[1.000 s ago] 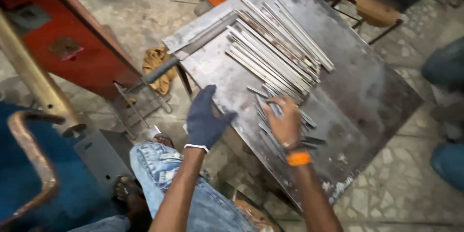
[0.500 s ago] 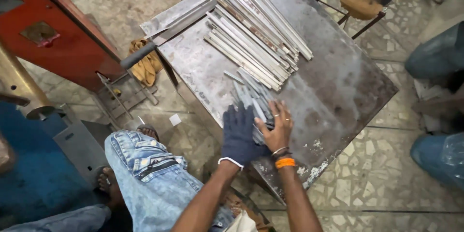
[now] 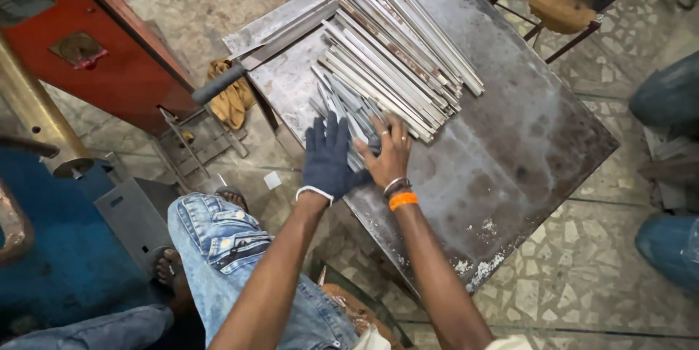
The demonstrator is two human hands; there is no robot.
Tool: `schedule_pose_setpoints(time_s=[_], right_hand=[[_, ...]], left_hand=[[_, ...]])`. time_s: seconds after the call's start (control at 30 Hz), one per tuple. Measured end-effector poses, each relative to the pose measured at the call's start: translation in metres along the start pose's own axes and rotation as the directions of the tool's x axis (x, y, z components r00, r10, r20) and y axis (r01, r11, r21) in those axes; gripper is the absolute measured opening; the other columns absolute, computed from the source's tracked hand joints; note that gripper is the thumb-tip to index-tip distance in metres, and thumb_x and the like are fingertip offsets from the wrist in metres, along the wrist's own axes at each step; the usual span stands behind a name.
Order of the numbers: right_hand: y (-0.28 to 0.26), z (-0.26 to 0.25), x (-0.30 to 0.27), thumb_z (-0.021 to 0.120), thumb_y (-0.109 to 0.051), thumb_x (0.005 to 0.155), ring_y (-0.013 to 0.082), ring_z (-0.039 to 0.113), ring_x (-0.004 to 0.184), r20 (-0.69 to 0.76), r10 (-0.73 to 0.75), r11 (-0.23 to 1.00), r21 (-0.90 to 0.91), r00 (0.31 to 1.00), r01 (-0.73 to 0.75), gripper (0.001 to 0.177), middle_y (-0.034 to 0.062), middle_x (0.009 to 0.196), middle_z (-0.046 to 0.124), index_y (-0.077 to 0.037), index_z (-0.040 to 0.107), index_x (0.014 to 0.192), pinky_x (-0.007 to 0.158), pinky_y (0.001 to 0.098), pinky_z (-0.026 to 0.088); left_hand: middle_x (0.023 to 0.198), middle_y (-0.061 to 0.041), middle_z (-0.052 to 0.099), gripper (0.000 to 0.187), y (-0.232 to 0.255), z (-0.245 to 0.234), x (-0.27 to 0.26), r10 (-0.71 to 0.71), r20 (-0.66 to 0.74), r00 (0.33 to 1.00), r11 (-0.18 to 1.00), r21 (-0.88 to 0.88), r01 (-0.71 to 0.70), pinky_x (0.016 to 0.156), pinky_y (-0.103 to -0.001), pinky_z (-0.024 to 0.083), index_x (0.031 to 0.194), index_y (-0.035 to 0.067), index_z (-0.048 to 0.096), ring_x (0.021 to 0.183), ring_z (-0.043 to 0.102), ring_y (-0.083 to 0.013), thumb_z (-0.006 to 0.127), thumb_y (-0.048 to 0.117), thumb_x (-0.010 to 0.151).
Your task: The person sits at a workbench in a metal workshop and assembles rectangular frames from flat metal strips, fitting strips into a corner joint and pressing them together by hand. They use a file to smooth a strip edge, sort through piles of strips on the table, and set completed frames on the table.
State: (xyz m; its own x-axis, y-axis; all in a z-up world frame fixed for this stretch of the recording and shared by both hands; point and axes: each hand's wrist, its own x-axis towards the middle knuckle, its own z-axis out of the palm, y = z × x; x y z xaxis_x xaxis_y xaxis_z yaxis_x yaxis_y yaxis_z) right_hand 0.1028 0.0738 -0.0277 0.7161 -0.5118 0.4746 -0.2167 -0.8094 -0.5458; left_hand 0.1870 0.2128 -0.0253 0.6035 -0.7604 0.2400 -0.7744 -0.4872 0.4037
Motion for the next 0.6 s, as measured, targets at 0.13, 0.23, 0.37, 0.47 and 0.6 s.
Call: schedule_pose_setpoints(time_s=[0.13,0.23,0.37,0.47,0.6], right_hand=[[0.012,-0.004,0.010,0.074,-0.033,0.095,0.0380,0.053,0.127,-0.072,-0.022,1.000,-0.023,0.997,0.021,0.040,0.0147,0.134,0.059,-0.009,0.068,0.127,0.110,0.0526,0.036],[0.020,-0.008,0.015,0.072,-0.027,0.096,0.0354,0.057,0.116,-0.198,0.103,0.993,-0.042,0.975,-0.114,0.025,0.0121,0.120,0.063,-0.008,0.071,0.112,0.103,0.0489,0.042],[0.022,-0.010,0.037,0.074,-0.024,0.088,0.0316,0.065,0.097,-0.054,0.180,0.981,-0.060,0.982,-0.183,0.014,0.0083,0.099,0.070,-0.011,0.075,0.093,0.090,0.0458,0.047],[0.030,0.004,0.051,0.078,-0.026,0.086,0.0353,0.064,0.093,0.026,0.137,0.973,-0.190,0.990,-0.130,0.016,0.0126,0.092,0.069,-0.010,0.076,0.086,0.083,0.0477,0.047],[0.038,0.005,0.059,0.078,-0.026,0.082,0.0352,0.065,0.094,0.078,0.228,0.922,-0.338,0.971,-0.189,0.015,0.0132,0.093,0.068,-0.012,0.078,0.084,0.083,0.0463,0.051]], left_hand=[[0.165,-0.029,0.020,0.133,0.005,-0.042,0.005,-0.033,0.046,0.998,0.997,-0.068,0.036,0.123,-0.060,0.014,0.159,-0.003,0.022,0.152,0.017,-0.0528,0.088,0.061,0.063],[0.164,-0.024,0.015,0.144,0.009,-0.068,-0.004,-0.116,0.248,0.962,0.989,-0.057,0.134,0.122,-0.058,0.012,0.161,0.001,0.017,0.151,0.013,-0.0490,0.091,0.059,0.052],[0.164,-0.026,0.020,0.125,0.000,-0.047,-0.020,-0.073,0.098,0.992,0.981,-0.171,0.090,0.121,-0.057,0.016,0.156,-0.001,0.021,0.152,0.019,-0.0473,0.087,0.054,0.065],[0.164,-0.026,0.028,0.105,0.006,-0.043,-0.021,-0.050,-0.074,0.996,0.977,-0.210,0.034,0.122,-0.056,0.021,0.157,-0.001,0.029,0.151,0.027,-0.0459,0.083,0.044,0.078],[0.149,-0.018,0.055,0.064,0.025,-0.074,-0.014,-0.143,-0.212,0.967,0.951,-0.301,0.074,0.112,-0.048,0.043,0.143,0.008,0.055,0.134,0.054,-0.0390,0.075,0.029,0.086]])
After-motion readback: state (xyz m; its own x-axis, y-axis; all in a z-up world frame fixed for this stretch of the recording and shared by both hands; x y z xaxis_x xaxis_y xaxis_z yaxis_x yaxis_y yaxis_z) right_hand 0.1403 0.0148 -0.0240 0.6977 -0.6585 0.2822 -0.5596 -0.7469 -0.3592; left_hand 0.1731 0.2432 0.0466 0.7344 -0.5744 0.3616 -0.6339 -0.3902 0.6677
